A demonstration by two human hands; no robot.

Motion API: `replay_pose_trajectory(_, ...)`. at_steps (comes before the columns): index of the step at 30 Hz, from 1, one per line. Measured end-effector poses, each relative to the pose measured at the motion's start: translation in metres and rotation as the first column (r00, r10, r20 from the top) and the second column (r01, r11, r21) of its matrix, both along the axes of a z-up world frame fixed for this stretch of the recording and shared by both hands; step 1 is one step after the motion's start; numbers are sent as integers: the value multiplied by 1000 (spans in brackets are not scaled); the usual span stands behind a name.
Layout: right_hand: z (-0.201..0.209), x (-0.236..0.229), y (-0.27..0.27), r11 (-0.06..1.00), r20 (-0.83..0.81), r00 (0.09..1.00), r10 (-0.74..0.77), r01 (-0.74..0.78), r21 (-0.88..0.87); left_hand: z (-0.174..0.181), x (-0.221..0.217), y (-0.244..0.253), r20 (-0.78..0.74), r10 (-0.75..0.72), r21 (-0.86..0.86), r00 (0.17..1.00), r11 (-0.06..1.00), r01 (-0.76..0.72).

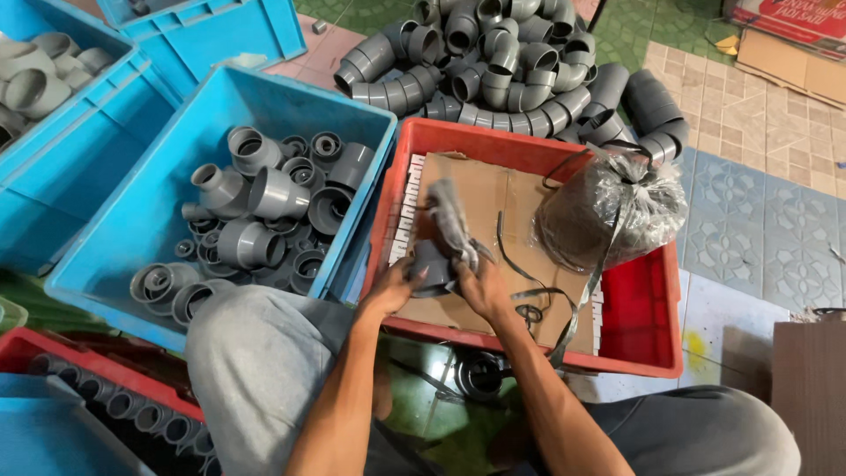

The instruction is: The person sits on the floor and cleans grey plastic pipe fittings using a cloth. They pick up fittings from a blue crate, wipe them, and place them into a red crate or onto a pile on the floor. The person also handles a black strap and a plastic bag containing small parts during the process.

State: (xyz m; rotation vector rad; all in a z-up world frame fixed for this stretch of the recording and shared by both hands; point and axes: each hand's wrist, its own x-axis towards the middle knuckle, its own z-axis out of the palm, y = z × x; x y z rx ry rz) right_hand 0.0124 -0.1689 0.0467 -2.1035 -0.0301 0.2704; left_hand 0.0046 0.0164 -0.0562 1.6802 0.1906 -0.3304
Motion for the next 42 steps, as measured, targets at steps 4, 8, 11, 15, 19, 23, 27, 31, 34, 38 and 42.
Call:
replay_pose_trajectory(4, -63, 5, -19, 994, 142, 986, 90, -97, 40, 8, -9, -1, -3, -8, -12, 1000, 1000, 8)
replay_pose_trajectory(8, -119, 20, -45, 998, -9, 1000, -14, 14, -55, 9, 0, 1, -48, -20, 285, 999, 958, 32)
replay_pose_trajectory(11, -108, 15, -47, 999, 179, 984, -10, 15, -30, 30, -8, -16, 87, 45, 436, 995, 896, -79)
replay_pose_trajectory(15, -42, -4, -27, 999, 454, 891, -24, 0, 54, 67, -17, -30, 36, 125, 420, 991, 898, -129)
replay_pose_trajectory(19, -110, 10, -44, 986, 264, 956, -125, 90, 140, 6, 4, -21, 16, 53, 363, 998, 930, -55)
replay_pose_trajectory(23, -121, 22, -40, 969, 130, 969, -209, 223, -104, -4, 13, -37, -111, 65, 389, 992, 921, -17)
replay_pose_trajectory(27, -91, 17, -23, 976, -20, 993, -120, 115, -184, 132, -10, -54, -205, -35, 434, 978, 893, 122)
replay_pose_trajectory(31, -73, 13, -43, 993, 42, 998, 42, -38, -108, 75, 3, -39, -199, 19, 445, 980, 893, 73)
replay_pose_trajectory(34, -108, 13, -48, 994, 271, 961, 48, -20, -103, 76, 3, -36, -216, 51, 457, 975, 888, 54)
replay_pose_trajectory(38, -77, 13, -25, 997, -19, 997, -73, 74, 32, 77, -1, -50, -251, -21, 464, 968, 875, 139)
replay_pose_trajectory(42, -48, 10, -15, 995, 80, 993, 86, -89, 44, -17, 27, -27, -167, -92, 594, 982, 785, 175)
